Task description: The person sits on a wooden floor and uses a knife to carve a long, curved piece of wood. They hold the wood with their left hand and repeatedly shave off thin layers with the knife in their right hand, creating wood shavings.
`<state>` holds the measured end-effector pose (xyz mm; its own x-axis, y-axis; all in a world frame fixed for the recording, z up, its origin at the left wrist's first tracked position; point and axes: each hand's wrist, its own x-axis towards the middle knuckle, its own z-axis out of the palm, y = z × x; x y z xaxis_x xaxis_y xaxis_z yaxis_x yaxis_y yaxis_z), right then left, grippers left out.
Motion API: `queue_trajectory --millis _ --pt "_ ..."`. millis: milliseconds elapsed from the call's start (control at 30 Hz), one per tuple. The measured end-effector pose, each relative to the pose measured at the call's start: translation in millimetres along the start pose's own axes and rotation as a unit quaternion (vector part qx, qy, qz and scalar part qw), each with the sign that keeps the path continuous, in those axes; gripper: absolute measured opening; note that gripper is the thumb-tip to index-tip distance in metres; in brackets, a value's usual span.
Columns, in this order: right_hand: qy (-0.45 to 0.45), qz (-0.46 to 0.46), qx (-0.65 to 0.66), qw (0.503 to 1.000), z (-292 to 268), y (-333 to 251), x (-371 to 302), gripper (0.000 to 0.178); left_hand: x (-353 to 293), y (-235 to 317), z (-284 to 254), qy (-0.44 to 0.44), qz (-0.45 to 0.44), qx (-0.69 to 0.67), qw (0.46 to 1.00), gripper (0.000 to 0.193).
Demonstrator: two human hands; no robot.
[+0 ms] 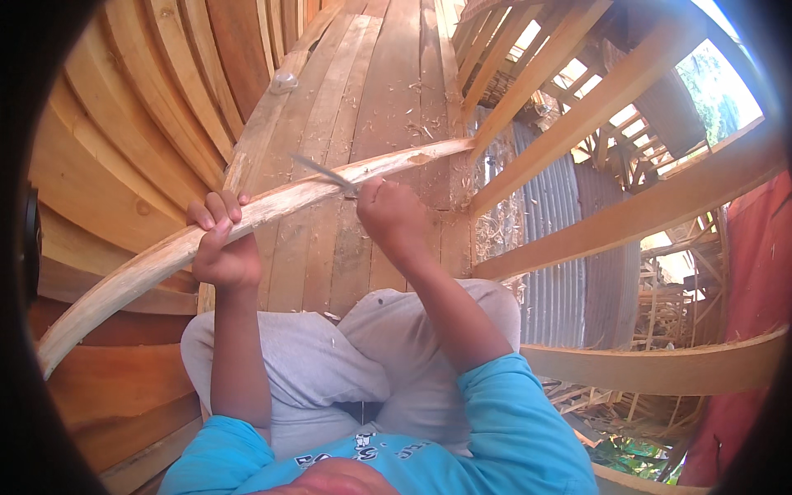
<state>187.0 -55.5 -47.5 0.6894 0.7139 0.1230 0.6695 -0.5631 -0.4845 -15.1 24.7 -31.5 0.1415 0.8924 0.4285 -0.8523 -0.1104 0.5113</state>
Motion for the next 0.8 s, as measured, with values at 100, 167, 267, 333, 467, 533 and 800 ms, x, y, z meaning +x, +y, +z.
queue_trajectory --millis 100,167,267,333,467,533,800 --pt "0.051 0.045 -0.006 0.998 -3.5 32.8 27.7 0.054 -1.3 2.1 6.3 0.008 -0.027 0.000 1.000 0.024" --pt "-0.014 0.015 -0.030 0.999 -7.8 -8.4 10.6 0.054 -2.0 4.8 -6.3 -0.002 -0.007 0.017 1.000 0.025" --pt "-0.031 -0.029 -0.030 0.999 -9.8 -13.5 -1.5 0.054 -2.8 5.6 -6.6 -0.028 -0.007 -0.006 1.000 0.025" --pt "0.004 -0.005 -0.008 1.000 -20.4 18.3 35.9 0.054 -2.0 1.6 3.1 0.004 -0.007 -0.006 1.000 0.024" --pt "-0.028 0.009 -0.025 0.999 -6.4 -20.2 -4.1 0.053 -5.0 3.2 -5.5 0.025 -0.007 0.004 1.000 0.025" --pt "-0.024 0.002 -0.034 0.999 -0.8 -1.4 9.1 0.054 -2.4 2.0 -5.7 0.010 -0.011 0.007 1.000 0.026" --pt "-0.038 -0.040 -0.076 0.996 -2.2 4.7 11.6 0.042 -1.9 4.2 -0.6 0.008 0.008 -0.001 1.000 0.024"
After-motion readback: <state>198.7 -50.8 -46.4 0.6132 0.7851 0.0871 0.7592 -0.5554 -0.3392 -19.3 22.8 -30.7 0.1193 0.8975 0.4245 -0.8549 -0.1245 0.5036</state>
